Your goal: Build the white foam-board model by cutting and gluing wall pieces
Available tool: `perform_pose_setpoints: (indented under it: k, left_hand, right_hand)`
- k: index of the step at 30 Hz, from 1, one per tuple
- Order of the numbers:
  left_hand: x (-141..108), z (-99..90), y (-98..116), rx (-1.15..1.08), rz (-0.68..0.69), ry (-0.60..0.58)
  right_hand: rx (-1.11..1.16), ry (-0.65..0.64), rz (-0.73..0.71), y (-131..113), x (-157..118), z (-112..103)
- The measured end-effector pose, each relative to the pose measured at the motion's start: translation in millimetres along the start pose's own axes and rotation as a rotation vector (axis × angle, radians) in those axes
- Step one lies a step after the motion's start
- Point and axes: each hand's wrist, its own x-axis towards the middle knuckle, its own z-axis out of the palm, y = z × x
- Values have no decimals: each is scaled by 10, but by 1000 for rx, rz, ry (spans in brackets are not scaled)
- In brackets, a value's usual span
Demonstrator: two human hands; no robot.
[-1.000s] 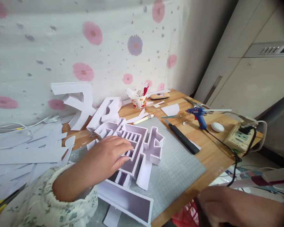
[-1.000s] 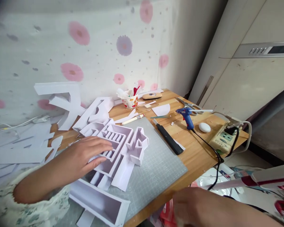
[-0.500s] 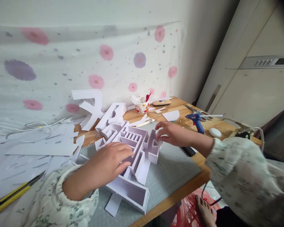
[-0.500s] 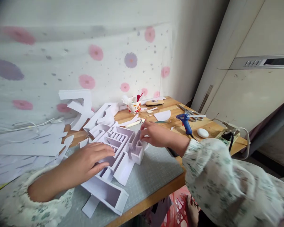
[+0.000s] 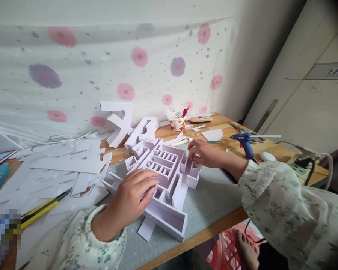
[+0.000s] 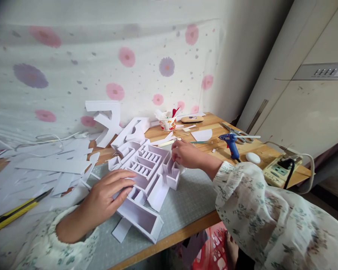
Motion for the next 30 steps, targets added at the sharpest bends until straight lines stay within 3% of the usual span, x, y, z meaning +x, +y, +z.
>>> perform_pose_setpoints:
  k: [4, 7, 10, 12, 14, 17, 19, 21, 25, 30]
  left_hand:
    - [-54, 32, -53, 3, -18, 23]
    - [-77, 37, -69, 12, -4, 33]
    - [-91, 21, -62, 33, 6, 50]
    - [-99, 9, -39, 44, -5, 57]
    - [-108, 6, -4, 43, -16, 66]
    - [-120, 16, 40, 47, -35, 66]
    - [-125, 25, 54, 51, -36, 62]
    - [-127, 31, 69, 47, -33, 59]
    - [-122, 27, 172, -6, -41, 82]
    - [-117, 32, 364, -100, 15, 80]
  right_hand:
    - [59, 52, -67, -67, -192, -214]
    - [265, 31, -187, -185, -456, -409]
    - [495, -178, -210, -367, -754, -499]
    - [588, -353, -197, -487, -901, -475]
    - [610, -445, -202, -571, -953, -411]
    - [438, -298, -189, -617, -805, -312]
    - [234, -119, -167, -607, -576, -262]
    - [71, -51, -150, -581, -300, -212]
    - [-59, -140, -16, -531, 159, -81]
    - [-75, -266, 51, -510, 371, 13]
